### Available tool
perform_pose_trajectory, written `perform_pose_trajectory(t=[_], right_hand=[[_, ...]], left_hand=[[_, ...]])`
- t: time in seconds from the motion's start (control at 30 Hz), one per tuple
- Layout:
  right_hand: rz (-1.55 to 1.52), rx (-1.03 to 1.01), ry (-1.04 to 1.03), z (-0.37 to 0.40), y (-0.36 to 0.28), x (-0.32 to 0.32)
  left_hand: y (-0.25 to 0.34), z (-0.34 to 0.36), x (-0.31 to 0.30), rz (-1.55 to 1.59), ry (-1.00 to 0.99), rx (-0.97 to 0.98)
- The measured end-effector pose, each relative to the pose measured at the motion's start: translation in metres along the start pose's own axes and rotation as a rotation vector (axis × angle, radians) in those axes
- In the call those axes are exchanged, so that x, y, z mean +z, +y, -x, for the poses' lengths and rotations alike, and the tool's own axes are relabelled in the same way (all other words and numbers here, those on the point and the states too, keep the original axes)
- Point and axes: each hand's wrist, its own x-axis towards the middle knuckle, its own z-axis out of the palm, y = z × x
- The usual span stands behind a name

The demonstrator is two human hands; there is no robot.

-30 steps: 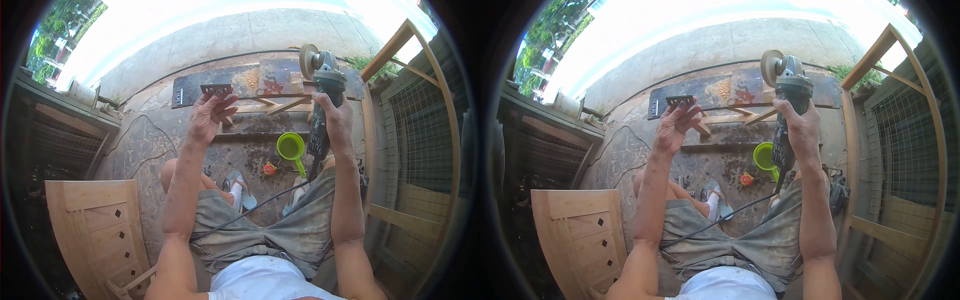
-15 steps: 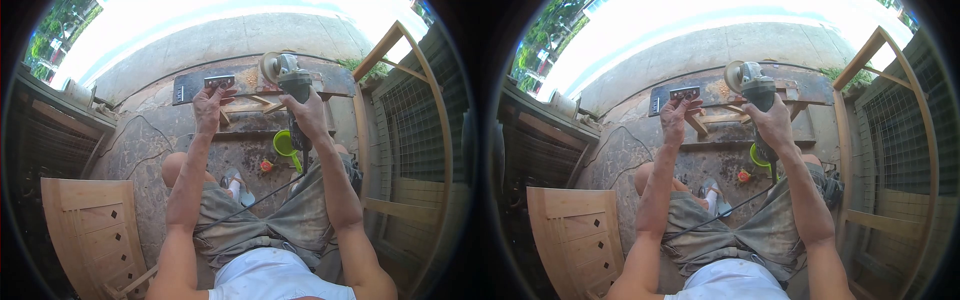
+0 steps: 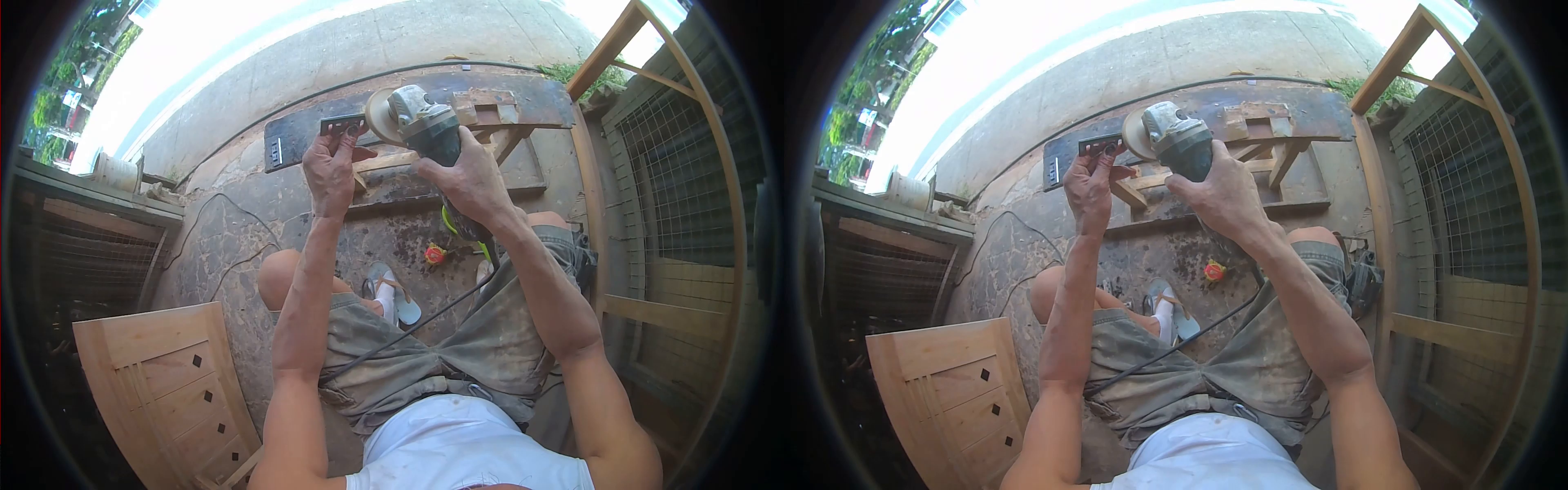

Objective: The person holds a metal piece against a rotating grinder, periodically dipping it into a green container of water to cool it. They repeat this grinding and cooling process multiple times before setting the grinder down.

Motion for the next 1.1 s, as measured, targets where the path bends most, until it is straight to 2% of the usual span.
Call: perform_pose_trajectory(t=[0.53,0.63,1.1], right_hand=[[-0.021,0.014,-0.020,0.000,0.004,0.000],[-0.008,0.010,-0.009,-0.001,0.004,0.000],[-0.002,0.019,-0.005,-0.001,0.006,0.000]], left_hand=[[-0.005,0.001,0.005,-0.107,-0.014,0.039],[-0.005,0.000,0.007,-0.012,-0.006,0.049],[-0.008,0.001,0.007,-0.040,-0.028,0.033]])
